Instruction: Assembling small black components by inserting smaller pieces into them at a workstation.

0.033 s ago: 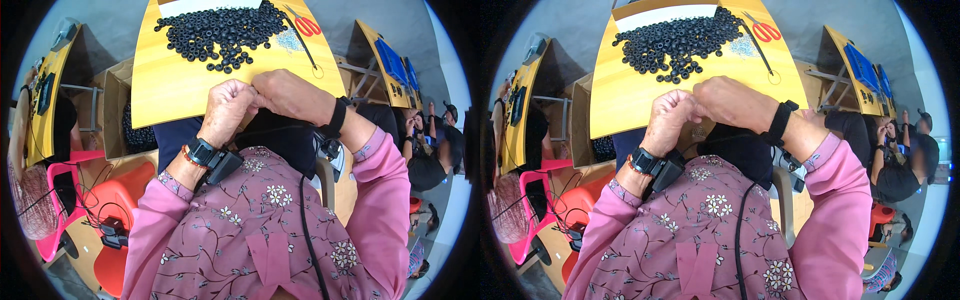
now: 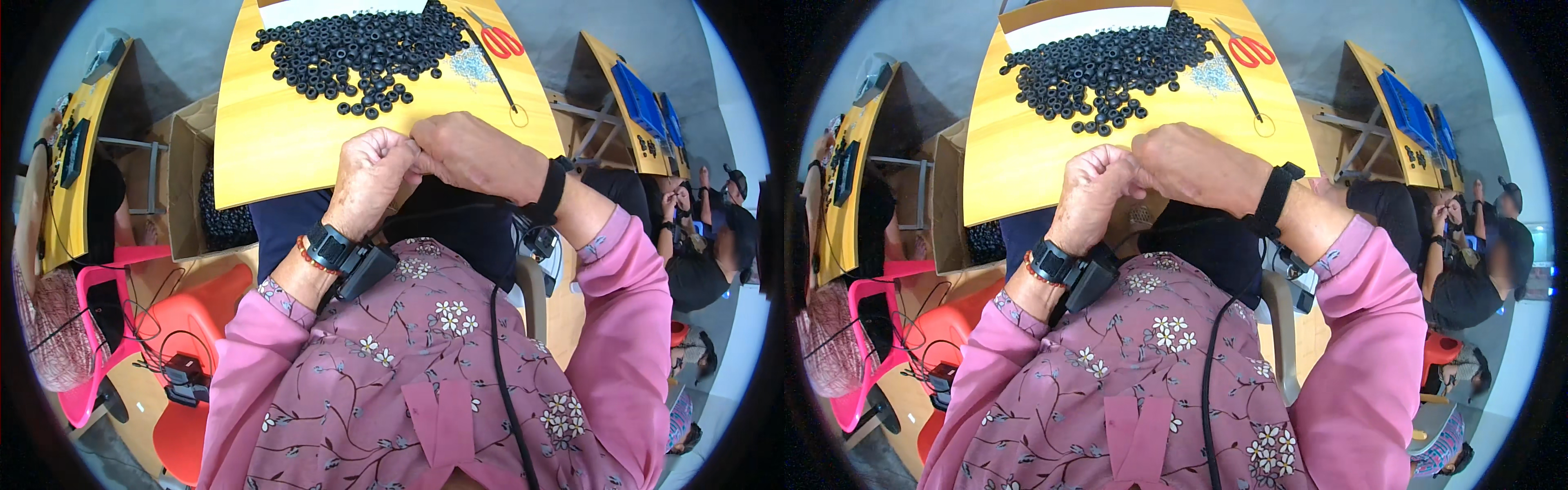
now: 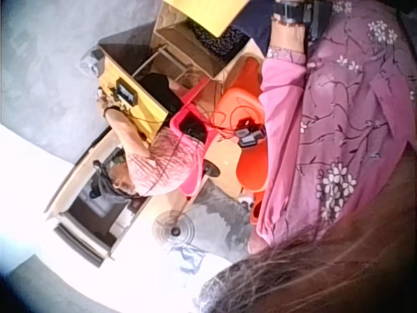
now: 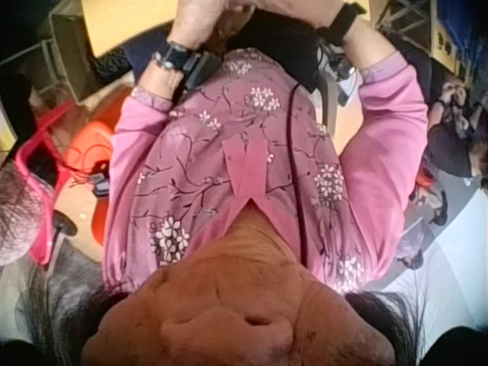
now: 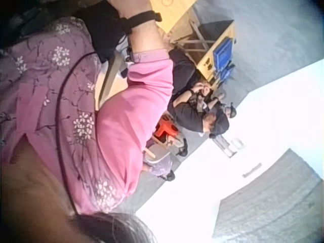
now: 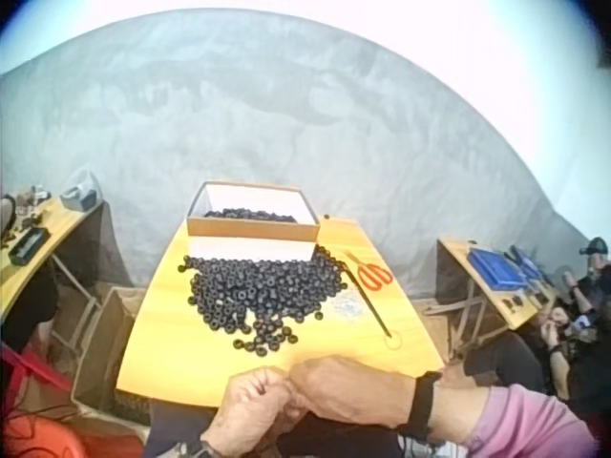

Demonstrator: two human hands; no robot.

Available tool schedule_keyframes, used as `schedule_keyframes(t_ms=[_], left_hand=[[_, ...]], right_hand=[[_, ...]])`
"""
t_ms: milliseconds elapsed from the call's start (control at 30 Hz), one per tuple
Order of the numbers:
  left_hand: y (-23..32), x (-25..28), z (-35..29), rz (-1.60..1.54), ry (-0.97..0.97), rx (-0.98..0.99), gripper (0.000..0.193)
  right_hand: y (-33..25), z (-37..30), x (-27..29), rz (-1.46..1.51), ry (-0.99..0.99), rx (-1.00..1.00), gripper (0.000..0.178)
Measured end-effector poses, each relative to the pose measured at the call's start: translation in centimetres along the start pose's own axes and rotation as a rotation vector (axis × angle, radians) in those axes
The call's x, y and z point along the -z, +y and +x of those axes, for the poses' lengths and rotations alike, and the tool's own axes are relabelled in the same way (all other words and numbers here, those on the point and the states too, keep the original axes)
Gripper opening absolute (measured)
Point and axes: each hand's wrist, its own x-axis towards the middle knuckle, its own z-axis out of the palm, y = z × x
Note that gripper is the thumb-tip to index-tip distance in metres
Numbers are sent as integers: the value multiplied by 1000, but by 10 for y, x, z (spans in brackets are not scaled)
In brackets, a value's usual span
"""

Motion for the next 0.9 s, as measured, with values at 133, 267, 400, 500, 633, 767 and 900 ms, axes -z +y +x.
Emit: schedule_keyframes(t_ms=[133,267,400,500,633,767,900], left_hand=[[-6,-3,-1,35,39,9,17],[-4,-7,-2,80,37,17,17],[-2,-13,-3,6,33,17,16],[2,-12,-3,0,48,24,11],[3,5,4,-81,231,-157,7],[22,41,13,-225,447,-431,6],[43,94,15,-196,766,-597,16]], right_hand=[[-6,-3,2,-101,5,32,17],[-13,-8,5,-168,-59,13,14],[-13,-15,-1,-162,13,-5,20],[-14,-14,3,-87,78,-65,31],[-12,-15,7,1,132,-169,40],[22,-24,-6,47,197,-284,31],[51,-21,-16,82,310,-323,19]])
